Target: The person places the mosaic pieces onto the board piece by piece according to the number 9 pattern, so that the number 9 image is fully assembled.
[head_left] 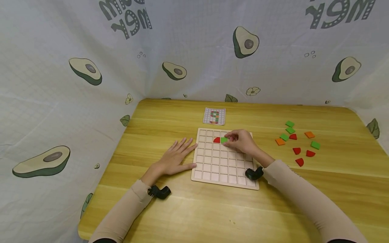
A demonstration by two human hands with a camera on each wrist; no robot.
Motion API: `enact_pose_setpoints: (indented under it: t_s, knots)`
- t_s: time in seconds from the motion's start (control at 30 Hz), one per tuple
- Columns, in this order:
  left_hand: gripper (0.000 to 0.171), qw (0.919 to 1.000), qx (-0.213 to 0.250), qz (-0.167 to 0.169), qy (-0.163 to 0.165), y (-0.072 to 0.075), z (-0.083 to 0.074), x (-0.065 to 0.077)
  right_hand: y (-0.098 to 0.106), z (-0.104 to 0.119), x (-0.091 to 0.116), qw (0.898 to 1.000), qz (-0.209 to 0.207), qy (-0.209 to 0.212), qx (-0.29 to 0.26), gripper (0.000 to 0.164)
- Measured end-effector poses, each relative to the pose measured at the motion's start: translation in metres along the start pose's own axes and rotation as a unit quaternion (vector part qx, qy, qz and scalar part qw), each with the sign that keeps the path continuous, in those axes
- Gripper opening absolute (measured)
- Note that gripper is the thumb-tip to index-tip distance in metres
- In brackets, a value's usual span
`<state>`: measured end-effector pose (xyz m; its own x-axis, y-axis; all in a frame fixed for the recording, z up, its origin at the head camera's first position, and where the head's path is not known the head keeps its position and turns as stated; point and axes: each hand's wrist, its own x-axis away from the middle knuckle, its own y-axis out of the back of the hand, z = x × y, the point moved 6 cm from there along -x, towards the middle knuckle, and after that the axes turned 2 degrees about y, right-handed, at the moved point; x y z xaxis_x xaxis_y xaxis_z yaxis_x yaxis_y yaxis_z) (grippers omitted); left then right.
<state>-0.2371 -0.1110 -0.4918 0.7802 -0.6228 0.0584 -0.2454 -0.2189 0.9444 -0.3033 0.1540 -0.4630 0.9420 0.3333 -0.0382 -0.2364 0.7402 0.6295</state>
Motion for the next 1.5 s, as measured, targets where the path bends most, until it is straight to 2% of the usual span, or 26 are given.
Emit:
enact_pose_setpoints:
  t_s: [0.43,0.6,0.7,1.07,1.37,1.5]
  knots:
    - [0.079,0.9999,0.004,-0.013,-0.008,0.006,-0.006,0.002,0.021,0.007,0.002,0.999,-0.025,0.000,-0.029,0.032]
    - [0.079,0.9998,0.010,-0.017,-0.010,0.005,-0.007,0.003,0.040,0.011,0.006,0.998,-0.043,-0.019,-0.041,0.037]
    - [0.079,0.9997,0.011,-0.019,-0.010,0.004,-0.006,0.003,0.055,0.013,0.011,0.998,-0.052,-0.024,-0.030,0.039]
    - [0.079,1.0000,0.004,-0.007,-0.003,0.002,-0.004,0.001,0.107,0.001,0.045,0.994,-0.095,-0.045,-0.016,0.051]
    - [0.080,1.0000,-0.001,-0.006,-0.005,0.002,-0.004,0.002,0.134,-0.020,0.080,0.990,-0.123,-0.066,-0.002,0.054]
    - [0.080,1.0000,-0.002,-0.004,-0.003,0.001,-0.004,0.002,0.143,-0.032,0.097,0.987,-0.144,-0.071,-0.009,0.048]
